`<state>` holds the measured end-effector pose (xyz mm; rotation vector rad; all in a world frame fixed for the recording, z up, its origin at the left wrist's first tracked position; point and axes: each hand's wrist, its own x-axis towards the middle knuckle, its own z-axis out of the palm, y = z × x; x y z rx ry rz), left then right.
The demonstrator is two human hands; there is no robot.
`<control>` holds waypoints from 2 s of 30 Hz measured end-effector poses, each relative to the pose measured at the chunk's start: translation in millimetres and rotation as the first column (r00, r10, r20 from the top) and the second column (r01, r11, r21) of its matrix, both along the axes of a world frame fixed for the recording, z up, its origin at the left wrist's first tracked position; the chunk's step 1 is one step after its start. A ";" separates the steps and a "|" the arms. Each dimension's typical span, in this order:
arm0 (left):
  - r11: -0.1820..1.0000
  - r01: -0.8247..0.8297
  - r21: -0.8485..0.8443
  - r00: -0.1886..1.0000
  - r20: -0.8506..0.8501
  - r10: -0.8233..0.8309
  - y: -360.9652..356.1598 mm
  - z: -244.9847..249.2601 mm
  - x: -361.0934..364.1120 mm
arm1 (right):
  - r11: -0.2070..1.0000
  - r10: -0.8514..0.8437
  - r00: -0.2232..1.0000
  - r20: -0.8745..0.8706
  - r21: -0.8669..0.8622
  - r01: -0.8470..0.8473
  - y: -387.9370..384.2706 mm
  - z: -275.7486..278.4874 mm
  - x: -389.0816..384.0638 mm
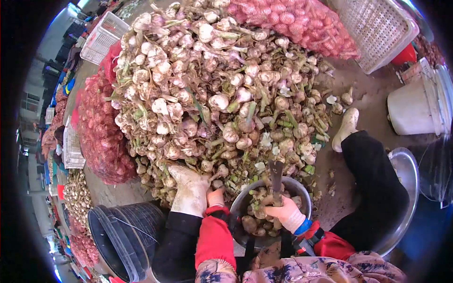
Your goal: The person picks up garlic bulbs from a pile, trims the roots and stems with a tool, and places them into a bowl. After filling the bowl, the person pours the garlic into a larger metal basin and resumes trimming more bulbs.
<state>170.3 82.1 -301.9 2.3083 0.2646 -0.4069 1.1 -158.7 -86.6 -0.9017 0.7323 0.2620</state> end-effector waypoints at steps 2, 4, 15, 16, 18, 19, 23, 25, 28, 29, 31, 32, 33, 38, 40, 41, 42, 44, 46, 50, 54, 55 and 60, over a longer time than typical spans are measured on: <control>0.936 -0.087 -0.341 0.973 -0.230 0.007 -26.8 75.3 -9.5 | 0.997 -0.061 0.996 0.060 -0.048 0.064 6.7 -9.3 -2.1; 0.751 -0.237 -0.616 0.897 -0.437 -0.075 -47.2 144.0 -16.7 | 0.997 -0.064 0.996 0.068 -0.046 0.067 5.3 -0.7 0.6; 0.655 0.177 -0.734 0.878 -0.182 -0.442 -42.8 281.3 -95.0 | 0.515 0.441 0.869 0.224 -0.856 -0.040 0.8 46.1 -29.3; 0.633 0.255 -0.731 0.872 -0.108 -0.477 -43.8 284.4 -103.9 | 0.430 0.529 0.831 0.175 -0.899 -0.085 1.7 49.7 -34.3; 0.585 0.384 -0.715 0.825 -0.018 -0.565 -41.7 283.6 -113.3 | 0.307 0.624 0.775 0.099 -0.943 -0.126 2.1 57.1 -42.6; 0.580 0.392 -0.714 0.820 -0.016 -0.573 -43.3 287.6 -116.5 | 0.308 0.616 0.781 0.100 -0.944 -0.121 0.0 62.4 -46.3; 0.626 0.625 -0.467 0.745 0.116 -0.657 -59.5 308.4 -134.8 | 0.206 0.671 0.740 0.046 -0.970 -0.127 -15.1 84.1 -58.2; 0.619 0.540 -0.570 0.786 0.078 -0.613 -69.4 314.7 -138.7 | 0.180 0.698 0.715 0.040 -0.976 -0.121 -20.2 86.7 -63.0; 0.628 0.658 -0.416 0.721 0.105 -0.685 -81.5 324.0 -138.4 | 0.188 0.703 0.709 0.054 -0.976 -0.112 -26.7 85.5 -64.9; 0.630 0.679 -0.378 0.711 0.123 -0.692 -84.8 326.6 -139.0 | 0.197 0.696 0.715 0.060 -0.974 -0.110 -27.0 84.3 -65.4; 0.639 0.623 -0.452 0.742 0.081 -0.666 -88.5 313.1 -135.9 | 0.202 0.724 0.687 0.071 -0.973 -0.113 -26.6 81.0 -66.3; 0.646 0.554 -0.525 0.774 0.039 -0.632 -89.6 306.5 -134.7 | 0.210 0.720 0.689 0.075 -0.971 -0.113 -26.9 79.3 -66.1; 0.648 0.555 -0.522 0.772 0.033 -0.635 -90.1 302.2 -133.4 | 0.211 0.731 0.676 0.091 -0.973 -0.098 -28.4 77.6 -65.3; 0.615 0.226 -0.756 0.778 -0.240 -0.581 -115.2 308.3 -136.9 | 0.208 0.717 0.690 0.098 -0.975 -0.077 -29.8 58.5 -63.0; 0.452 -0.193 -0.871 0.748 -0.429 -0.506 -120.0 308.6 -142.5 | 0.232 0.677 0.724 0.135 -0.972 -0.035 -31.4 53.5 -63.6; 0.525 -0.059 -0.849 0.793 -0.359 -0.492 -120.1 313.6 -147.4 | 0.243 0.656 0.738 0.154 -0.970 -0.014 -31.6 49.8 -63.6; 0.593 0.072 -0.802 0.828 -0.284 -0.484 -118.8 319.7 -151.9 | 0.252 0.626 0.772 0.115 -0.966 -0.060 -33.1 42.9 -62.5; 0.611 0.411 -0.676 0.771 -0.099 -0.629 -112.6 338.3 -160.5 | 0.378 0.463 0.884 -0.068 -0.886 -0.267 -59.5 18.2 -58.8; 0.576 0.581 -0.575 0.726 0.046 -0.687 -104.5 359.5 -168.3 | 0.604 0.134 0.982 -0.136 -0.774 -0.190 -85.1 -40.9 -59.9; 0.548 0.448 -0.707 0.848 0.142 -0.510 -84.2 334.1 -157.2 | 0.622 -0.174 0.965 0.197 -0.737 0.263 -75.0 -10.2 -44.2; 0.639 0.649 -0.413 0.754 0.464 -0.466 -79.7 310.0 -143.9 | 0.559 0.084 0.898 0.431 -0.766 0.316 -44.9 30.1 -62.3; 0.634 0.653 -0.414 0.750 0.465 -0.470 -82.1 314.0 -141.7 | 0.524 0.136 0.855 0.501 -0.769 0.367 -38.5 35.6 -64.8; 0.435 -0.044 -0.899 0.992 -0.092 -0.091 -86.6 318.9 -143.5 | 0.488 0.422 0.794 0.437 -0.848 0.207 -22.7 53.9 -65.4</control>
